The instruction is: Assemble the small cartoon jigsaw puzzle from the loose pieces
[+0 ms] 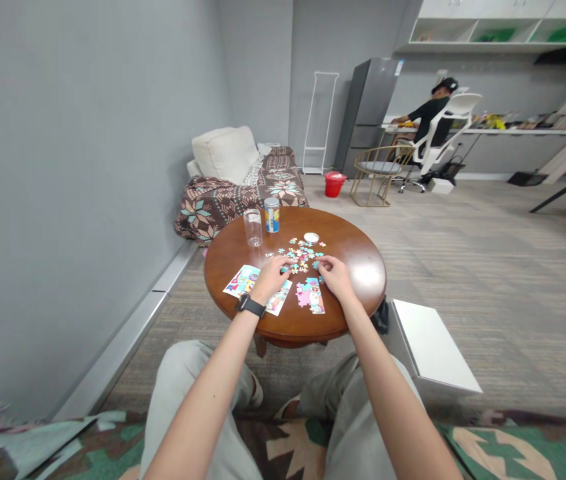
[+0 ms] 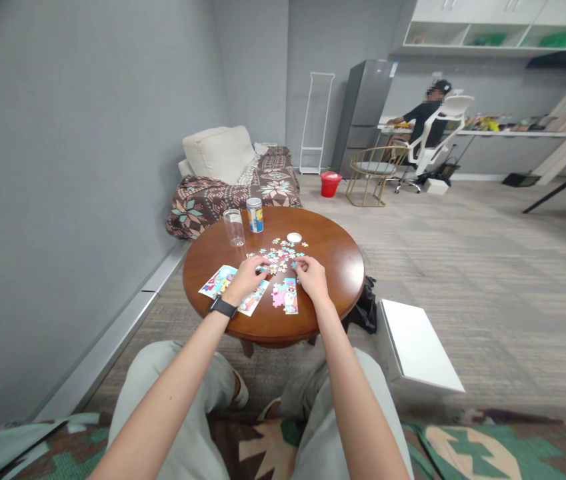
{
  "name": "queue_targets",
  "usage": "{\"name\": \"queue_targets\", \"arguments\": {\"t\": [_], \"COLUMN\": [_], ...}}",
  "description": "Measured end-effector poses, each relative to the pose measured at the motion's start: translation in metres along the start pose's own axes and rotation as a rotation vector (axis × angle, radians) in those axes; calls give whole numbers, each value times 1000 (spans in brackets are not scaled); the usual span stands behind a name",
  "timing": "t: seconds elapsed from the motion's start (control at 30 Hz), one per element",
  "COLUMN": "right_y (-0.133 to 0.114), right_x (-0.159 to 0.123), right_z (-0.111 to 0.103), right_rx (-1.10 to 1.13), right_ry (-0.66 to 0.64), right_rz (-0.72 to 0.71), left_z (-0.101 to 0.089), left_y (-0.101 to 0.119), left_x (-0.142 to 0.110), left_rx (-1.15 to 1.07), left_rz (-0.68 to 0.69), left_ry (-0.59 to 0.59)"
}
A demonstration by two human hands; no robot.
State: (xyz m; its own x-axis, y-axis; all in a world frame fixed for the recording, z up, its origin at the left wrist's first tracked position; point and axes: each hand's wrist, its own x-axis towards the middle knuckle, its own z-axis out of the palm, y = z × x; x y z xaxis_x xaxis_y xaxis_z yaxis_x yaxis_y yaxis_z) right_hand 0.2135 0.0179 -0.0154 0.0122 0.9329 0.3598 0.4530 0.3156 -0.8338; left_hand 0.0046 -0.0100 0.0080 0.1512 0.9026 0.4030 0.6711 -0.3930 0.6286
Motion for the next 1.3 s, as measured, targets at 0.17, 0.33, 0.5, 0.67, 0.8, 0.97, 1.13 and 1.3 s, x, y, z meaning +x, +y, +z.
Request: {"name": "queue_targets", "arguments": {"t": [0.17,0.33,0.5,0.67,0.8,0.97,1.13,1.3], "right_y": [-3,-8,-10,-13,-17,-26,-33,-30], "right_x": [0,-1,-1,-2,-4,-8,-10,-8], "right_z": [0,1,0,-2,-5,-7,-7,-5], "right_rx": [18,16,-6,-17,11,32,-24,-55], "right_ry": [14,27,6,46,108,65,-18,17], "right_rz": [1,72,83,30,49,125,137,114], "left_z": [-3,-7,-6,-10,-13,-13,-12,-12], "left_y": [0,0,-1,2,5,5,3,2], "left_x": [-1,-1,0,-2,-3,-4,-3,-3], "left_rx": [74,117,59,66,42,28,49,57], "left_rz": [-112,-284,-360,-364,-379,-394,-400,-359], "left_ry": [110,223,271,314,266,241,244,254]}}
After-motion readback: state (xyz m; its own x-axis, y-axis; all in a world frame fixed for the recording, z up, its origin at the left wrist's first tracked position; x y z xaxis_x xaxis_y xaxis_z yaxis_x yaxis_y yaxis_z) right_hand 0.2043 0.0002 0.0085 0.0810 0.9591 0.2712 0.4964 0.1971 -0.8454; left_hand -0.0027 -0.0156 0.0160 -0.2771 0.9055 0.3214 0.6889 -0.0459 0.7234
